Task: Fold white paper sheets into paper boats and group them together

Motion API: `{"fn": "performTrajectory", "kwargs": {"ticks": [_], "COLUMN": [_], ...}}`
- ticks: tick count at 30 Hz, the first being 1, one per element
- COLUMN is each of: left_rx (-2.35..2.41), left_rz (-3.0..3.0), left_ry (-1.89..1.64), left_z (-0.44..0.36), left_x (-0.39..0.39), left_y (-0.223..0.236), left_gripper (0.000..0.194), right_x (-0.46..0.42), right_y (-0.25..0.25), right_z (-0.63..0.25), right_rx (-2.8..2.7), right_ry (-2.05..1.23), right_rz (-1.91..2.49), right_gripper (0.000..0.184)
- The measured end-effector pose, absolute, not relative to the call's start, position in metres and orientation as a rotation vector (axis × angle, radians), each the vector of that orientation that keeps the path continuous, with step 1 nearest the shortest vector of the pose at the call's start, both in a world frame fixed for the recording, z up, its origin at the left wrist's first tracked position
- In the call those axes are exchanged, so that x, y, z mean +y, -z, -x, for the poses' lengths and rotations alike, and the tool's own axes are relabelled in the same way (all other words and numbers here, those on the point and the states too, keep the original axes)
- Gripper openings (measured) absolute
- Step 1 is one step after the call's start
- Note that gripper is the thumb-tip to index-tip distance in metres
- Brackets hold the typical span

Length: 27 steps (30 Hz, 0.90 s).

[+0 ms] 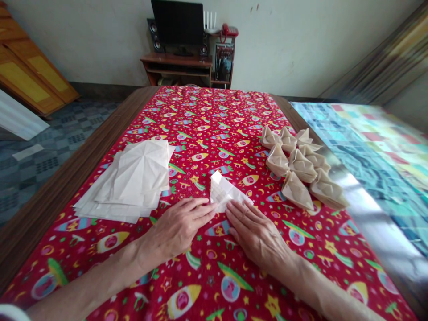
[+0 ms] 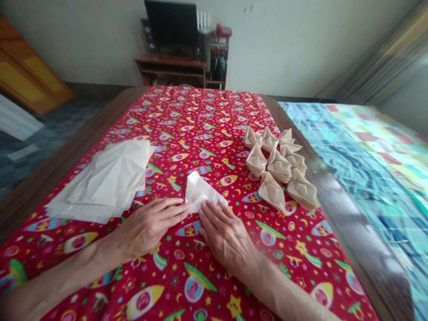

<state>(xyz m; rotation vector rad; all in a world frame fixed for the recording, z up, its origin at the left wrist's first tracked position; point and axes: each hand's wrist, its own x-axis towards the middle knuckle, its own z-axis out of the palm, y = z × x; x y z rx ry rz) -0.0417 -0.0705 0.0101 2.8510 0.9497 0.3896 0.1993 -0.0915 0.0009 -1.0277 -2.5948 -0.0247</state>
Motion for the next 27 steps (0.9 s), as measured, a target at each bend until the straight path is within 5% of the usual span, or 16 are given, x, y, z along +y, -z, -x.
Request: {"fn": "performTrajectory", "kwargs": {"ticks": [9, 27], "left_rx": [0.928, 0.829], "left_rz": [-2.899, -2.823], "left_ry": [-0.300, -0.189], "left_z": [0.048, 0.063], "left_x": [-0.073, -0.070], "left_y": [-0.008, -0.011], "left_gripper": [0.061, 0.052], "right_x": [-0.092, -0.093], "right_y": [-0.001, 0.003], "right_z": [-0.198, -0.199], "right_rx": [-2.546, -2.546], "right_ry": [0.026, 0.001], "right_rz": [1.033, 1.044], "right_gripper": [0.036, 0.036]}}
